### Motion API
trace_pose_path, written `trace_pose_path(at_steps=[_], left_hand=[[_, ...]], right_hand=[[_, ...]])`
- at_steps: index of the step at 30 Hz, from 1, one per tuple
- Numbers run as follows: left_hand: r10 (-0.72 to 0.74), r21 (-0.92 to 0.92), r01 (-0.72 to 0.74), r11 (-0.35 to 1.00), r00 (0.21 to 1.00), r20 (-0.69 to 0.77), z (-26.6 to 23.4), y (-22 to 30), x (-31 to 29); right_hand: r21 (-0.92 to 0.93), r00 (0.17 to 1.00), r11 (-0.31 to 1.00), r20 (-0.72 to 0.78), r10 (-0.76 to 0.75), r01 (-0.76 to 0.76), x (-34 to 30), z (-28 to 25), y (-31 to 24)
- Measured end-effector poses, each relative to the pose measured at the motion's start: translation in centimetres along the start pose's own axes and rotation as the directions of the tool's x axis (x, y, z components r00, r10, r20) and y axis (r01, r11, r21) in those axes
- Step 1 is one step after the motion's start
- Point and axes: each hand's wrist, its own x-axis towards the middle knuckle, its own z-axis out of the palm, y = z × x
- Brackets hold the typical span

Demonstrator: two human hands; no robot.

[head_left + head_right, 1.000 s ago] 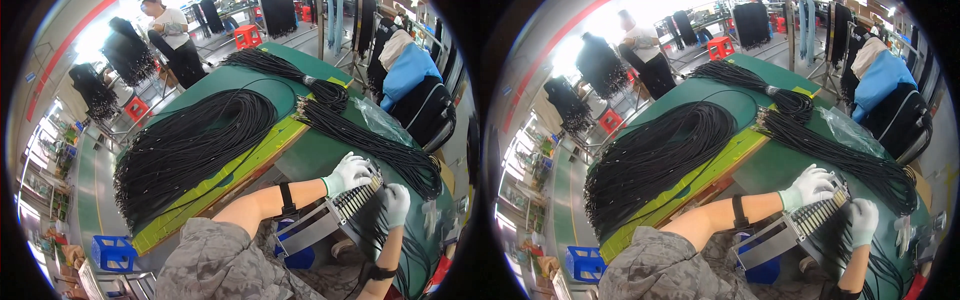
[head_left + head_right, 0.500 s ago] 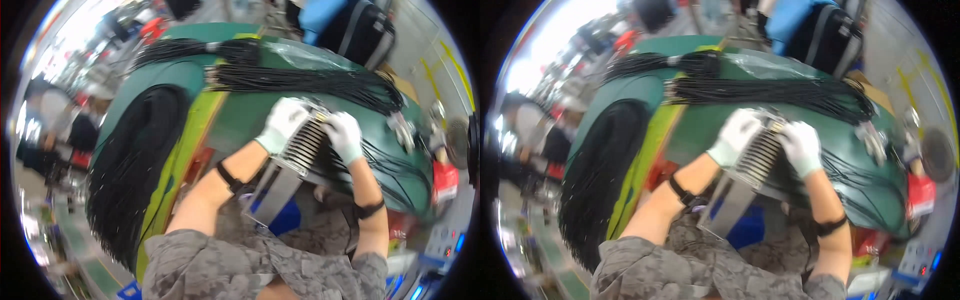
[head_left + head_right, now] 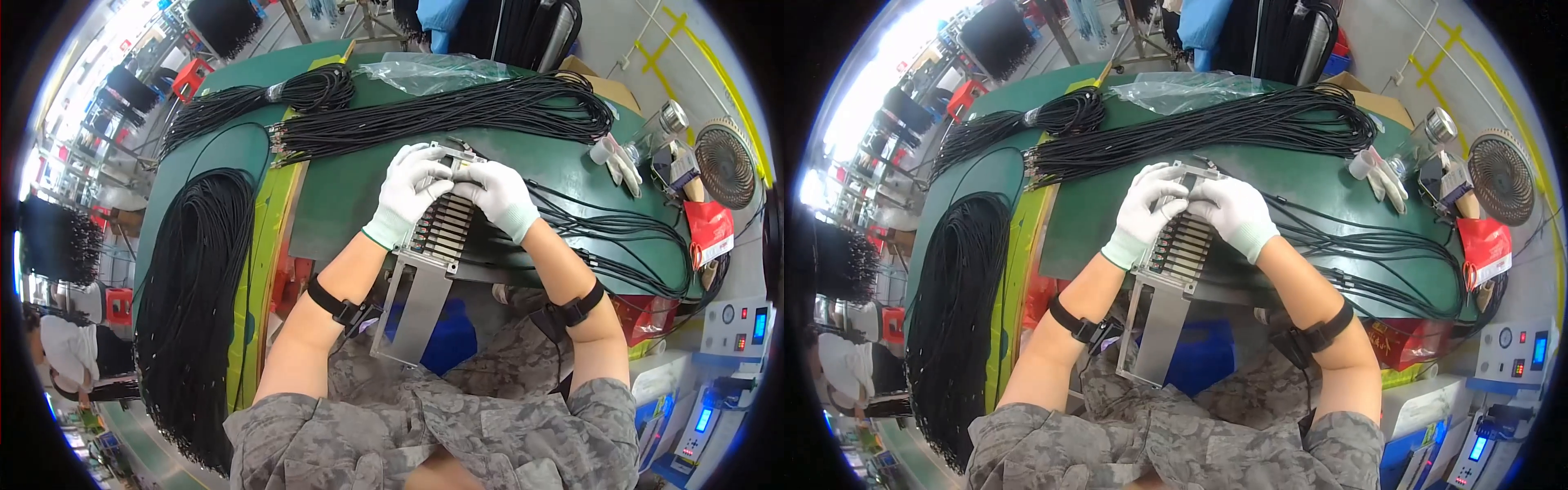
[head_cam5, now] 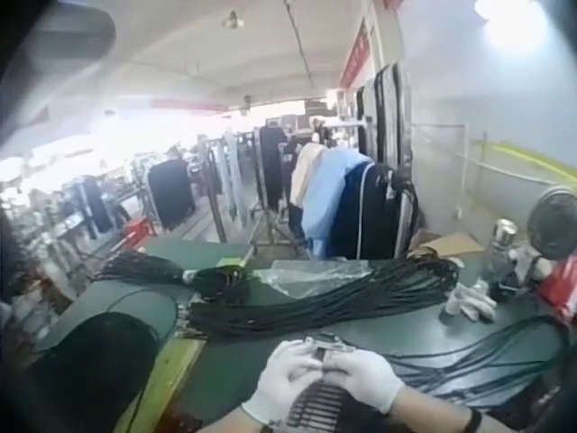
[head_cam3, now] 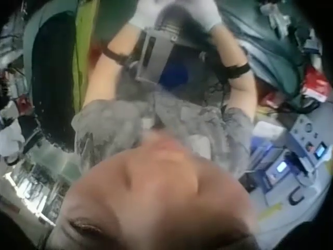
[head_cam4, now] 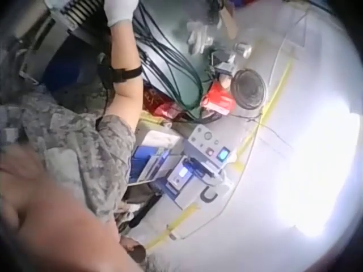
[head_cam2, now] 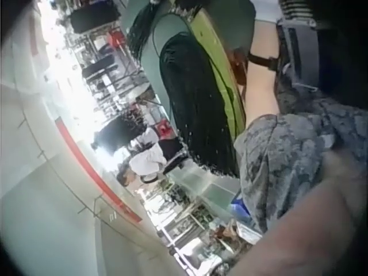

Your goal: Placing individual black cables into a metal fixture for organization or assembly.

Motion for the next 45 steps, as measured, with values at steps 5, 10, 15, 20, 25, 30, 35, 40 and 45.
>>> trace_pose_path(at_steps=[5,10,15,20,25,30,35,40,45], left_hand=[[0.036,0.048,-0.037,0.998,0.999,0.010,-0.1,-0.7,0.1],[-0.056,0.095,0.063,0.994,0.995,-0.081,-2.0,-1.4,-0.2],[0.044,0.087,-0.043,0.995,0.999,-0.009,1.1,-0.1,0.1],[0.087,0.065,-0.088,0.994,0.996,0.014,-0.3,-0.3,-0.7],[0.028,-0.090,-0.034,0.995,0.997,-0.066,-0.4,-0.4,-0.4],[-0.134,-0.092,0.121,0.988,0.979,-0.154,-0.4,-0.4,0.0],[-0.041,0.079,0.058,0.995,0.978,-0.206,-0.3,-0.4,0.3],[-0.089,0.144,0.122,0.982,0.972,-0.218,-0.3,0.1,-0.1],[-0.185,0.122,0.205,0.971,0.971,-0.154,0.1,0.2,-0.4]], right_hand=[[0.063,0.993,0.994,0.082,0.085,-0.090,0.1,-1.6,0.2],[0.135,0.997,0.989,0.051,0.054,-0.061,1.0,-0.8,1.0],[0.145,0.994,0.984,-0.038,0.107,-0.100,-1.7,-1.7,1.4],[0.161,0.996,0.985,-0.047,0.071,-0.063,-0.6,0.0,-0.9],[0.140,0.990,0.980,0.023,0.136,-0.138,-0.3,-1.2,0.8],[-0.012,0.985,0.998,-0.159,0.061,-0.064,-0.6,-3.1,2.3],[-0.225,0.989,0.971,-0.097,-0.110,0.086,-0.6,-1.6,1.5],[-0.201,0.988,0.978,-0.135,-0.076,0.048,-0.8,-1.4,1.5],[-0.174,0.992,0.985,-0.124,-0.016,-0.006,-1.5,-2.2,1.5]])
